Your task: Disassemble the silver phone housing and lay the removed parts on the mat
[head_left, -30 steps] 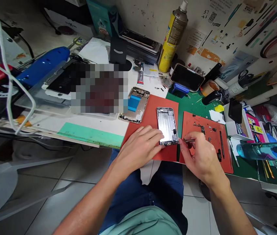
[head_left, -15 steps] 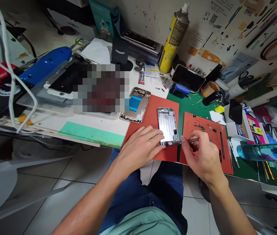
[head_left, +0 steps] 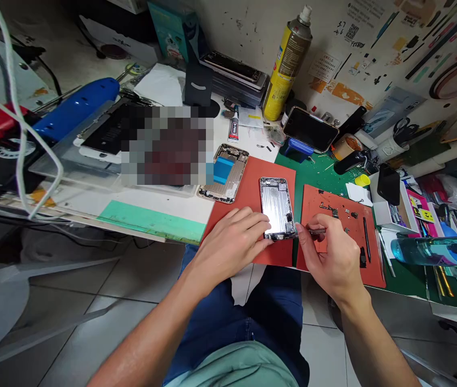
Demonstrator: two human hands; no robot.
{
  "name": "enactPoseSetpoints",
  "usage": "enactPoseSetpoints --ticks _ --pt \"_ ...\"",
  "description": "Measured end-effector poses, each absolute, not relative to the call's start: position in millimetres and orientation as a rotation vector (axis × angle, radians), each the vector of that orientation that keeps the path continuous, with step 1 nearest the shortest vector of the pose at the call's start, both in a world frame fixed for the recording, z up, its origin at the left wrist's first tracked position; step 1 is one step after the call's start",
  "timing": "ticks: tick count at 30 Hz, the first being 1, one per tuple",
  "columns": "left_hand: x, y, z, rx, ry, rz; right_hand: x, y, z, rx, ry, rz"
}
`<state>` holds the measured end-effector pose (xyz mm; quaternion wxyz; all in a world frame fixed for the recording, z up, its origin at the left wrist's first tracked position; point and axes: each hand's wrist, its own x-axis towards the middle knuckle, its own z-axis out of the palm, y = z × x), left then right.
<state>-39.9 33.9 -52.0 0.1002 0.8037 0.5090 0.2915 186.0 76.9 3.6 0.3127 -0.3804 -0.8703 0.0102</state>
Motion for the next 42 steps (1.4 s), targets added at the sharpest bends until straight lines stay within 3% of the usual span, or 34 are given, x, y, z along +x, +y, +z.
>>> enactPoseSetpoints --ticks 4,9,14,19,42 --pt "-39 33 -52 2.370 1.510 0.853 184 76 3 -0.979 -2.294 0.123" --pt "-40 34 -53 2.375 1.510 0.853 185 76 0 -1.085 -2.239 -0.085" --pt "-40 33 -55 2.371 1.512 0.848 185 76 0 -1.046 -2.289 0.023" --pt "-39 34 -54 2.370 1.508 0.863 183 77 -1 -1.106 -2.226 -0.114" --pt "-40 34 -54 2.382 1.510 0.856 183 73 -3 -1.166 -2.222 -0.080"
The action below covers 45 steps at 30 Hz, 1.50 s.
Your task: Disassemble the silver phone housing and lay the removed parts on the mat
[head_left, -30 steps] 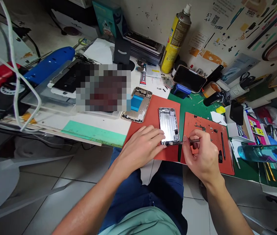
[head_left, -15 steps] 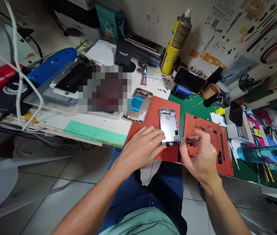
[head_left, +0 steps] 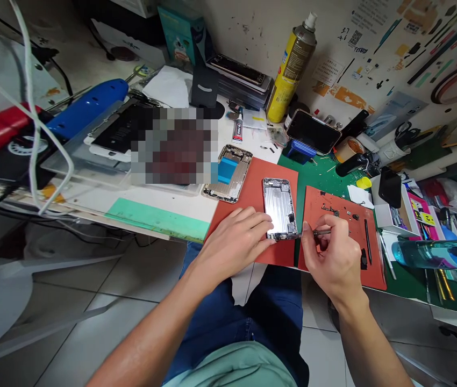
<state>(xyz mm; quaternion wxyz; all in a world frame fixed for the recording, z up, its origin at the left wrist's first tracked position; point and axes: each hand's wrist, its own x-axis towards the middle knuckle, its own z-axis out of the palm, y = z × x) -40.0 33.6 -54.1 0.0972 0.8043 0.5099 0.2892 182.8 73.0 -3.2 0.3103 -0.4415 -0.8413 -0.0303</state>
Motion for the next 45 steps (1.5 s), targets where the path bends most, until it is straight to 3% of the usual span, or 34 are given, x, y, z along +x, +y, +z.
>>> enactPoseSetpoints --ticks 19,26,29,38,45 --pt "-40 34 -54 2.359 1.511 0.839 195 67 -6 -1.203 -2.029 0.132" --pt "-36 33 -41 2.253 1.440 0.953 209 66 -19 -1.382 -1.374 0.768" --pt "-21 35 -33 2.225 1.395 0.976 213 63 -23 -1.336 -1.230 0.887" --pt "37 47 -27 2.112 1.192 0.984 241 48 -15 -1.337 -1.078 0.903" --pt "91 62 -37 2.161 1.130 1.005 313 24 -23 -1.411 -0.763 0.525"
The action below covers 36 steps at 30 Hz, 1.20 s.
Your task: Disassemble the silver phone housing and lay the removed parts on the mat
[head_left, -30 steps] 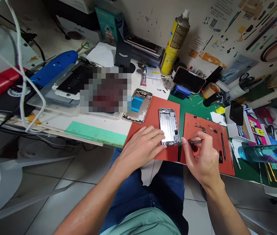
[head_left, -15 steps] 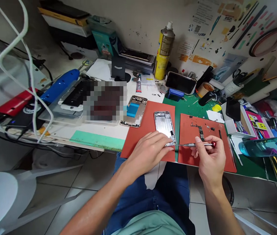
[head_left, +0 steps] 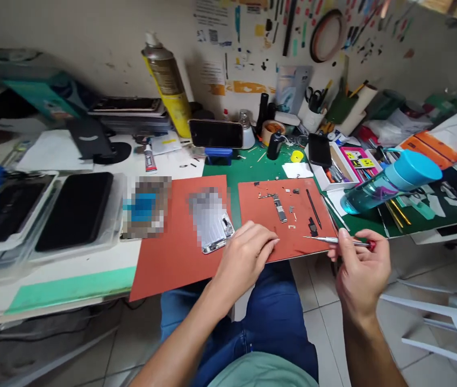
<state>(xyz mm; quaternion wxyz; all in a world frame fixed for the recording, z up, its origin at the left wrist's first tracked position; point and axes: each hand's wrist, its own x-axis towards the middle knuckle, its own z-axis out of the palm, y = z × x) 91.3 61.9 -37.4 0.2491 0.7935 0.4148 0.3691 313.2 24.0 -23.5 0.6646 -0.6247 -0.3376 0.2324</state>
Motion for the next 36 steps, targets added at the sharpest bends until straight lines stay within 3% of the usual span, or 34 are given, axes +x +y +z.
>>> enactPoseSetpoints --ticks 12,29,36 --pt "155 81 -54 2.478 1.254 0.805 351 -17 -34 -1.424 -0.602 0.373" --pt "141 71 -51 2.563 1.235 0.856 352 -16 -40 -1.361 -0.555 0.403" --pt "95 47 -37 2.517 1.236 1.007 331 -23 -31 -1.344 -0.871 0.509"
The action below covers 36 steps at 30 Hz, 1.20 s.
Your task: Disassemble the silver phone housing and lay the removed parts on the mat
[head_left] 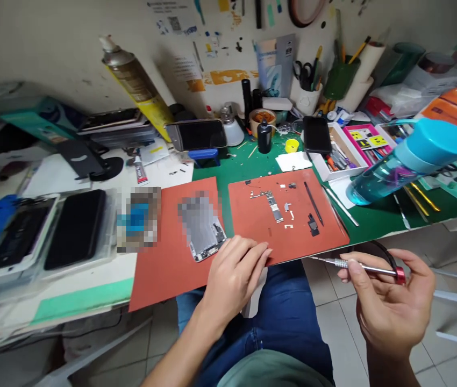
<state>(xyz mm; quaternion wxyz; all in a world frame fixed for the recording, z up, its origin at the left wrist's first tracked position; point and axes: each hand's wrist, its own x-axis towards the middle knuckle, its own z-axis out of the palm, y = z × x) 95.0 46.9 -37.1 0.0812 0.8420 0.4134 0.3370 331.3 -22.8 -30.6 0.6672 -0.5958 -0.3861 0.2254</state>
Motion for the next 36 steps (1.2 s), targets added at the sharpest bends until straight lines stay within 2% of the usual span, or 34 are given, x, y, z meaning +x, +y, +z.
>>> enactPoseSetpoints --ticks 8,13,17,27,32,36 --pt "-11 27 -36 2.448 1.607 1.159 286 15 -22 -1.253 -1.549 0.532" --pt "-35 29 -47 2.351 1.592 1.254 262 48 -19 -1.229 -1.849 0.398" --pt "-36 30 -57 2.295 1.525 1.289 258 53 -13 -1.343 -1.904 0.237" --pt "-40 28 -58 2.313 1.518 1.276 259 45 8 -1.501 -1.998 0.251" --pt "-40 28 -59 2.367 1.526 1.190 235 46 9 -1.292 -1.930 0.516" --pt "-41 27 -57 2.403 1.501 1.094 208 53 4 -1.120 -2.052 0.564"
